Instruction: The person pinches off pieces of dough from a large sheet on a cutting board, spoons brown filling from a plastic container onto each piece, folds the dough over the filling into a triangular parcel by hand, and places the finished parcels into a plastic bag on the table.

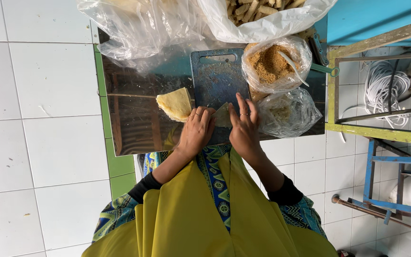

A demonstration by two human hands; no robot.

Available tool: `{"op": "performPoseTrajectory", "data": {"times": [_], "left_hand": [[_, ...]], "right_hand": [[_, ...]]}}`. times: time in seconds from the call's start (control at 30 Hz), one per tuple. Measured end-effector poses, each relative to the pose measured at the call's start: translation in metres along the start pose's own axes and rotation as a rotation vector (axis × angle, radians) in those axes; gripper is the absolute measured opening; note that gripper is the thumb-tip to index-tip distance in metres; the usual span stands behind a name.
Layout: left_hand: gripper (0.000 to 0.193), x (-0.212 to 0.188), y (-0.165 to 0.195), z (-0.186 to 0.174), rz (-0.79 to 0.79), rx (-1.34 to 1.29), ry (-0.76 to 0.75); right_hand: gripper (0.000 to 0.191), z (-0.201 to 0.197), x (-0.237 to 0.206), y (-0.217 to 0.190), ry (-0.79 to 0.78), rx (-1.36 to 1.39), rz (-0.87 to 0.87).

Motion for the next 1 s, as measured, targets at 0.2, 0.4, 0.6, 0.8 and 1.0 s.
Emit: {"op": "performPoseTrajectory", "data": {"times": [0.2,0.4,0.6,0.8,1.0], "left_hand": [[0.022,0.000,0.000,0.001,-0.032,-0.029,-0.008],[0.024,0.000,-0.002,0.001,-0.040,-0.048,-0.013],[0.023,-0.001,-0.005,0.003,-0.048,-0.051,-0.038],[0.022,0.000,-0.003,0.001,-0.026,-0.049,-0.024],[0.020,0.000,-0.002,0.001,-0.015,-0.036,-0.018]], "right_hand": [[0.055,0.011,0.002,-0.008,-0.051,-0.118,-0.029],[0.056,0.016,-0.008,-0.010,-0.083,-0.098,-0.083],[0.061,0.011,-0.019,0.009,-0.024,-0.027,-0.098],[0.060,0.016,-0.022,0.002,-0.070,-0.199,-0.074],[0.067,0.023,-0.028,-0.001,-0.189,-0.329,-0.114]]}}
Point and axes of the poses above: each hand's wrist, its own x-axis towards the middle knuckle, its own z-axis out of the palm, y = z × x, the point moved 4 cm from there along x, towards the middle knuckle, and after that the axes turned 13 degrees about -z, right-handed, at the moved point
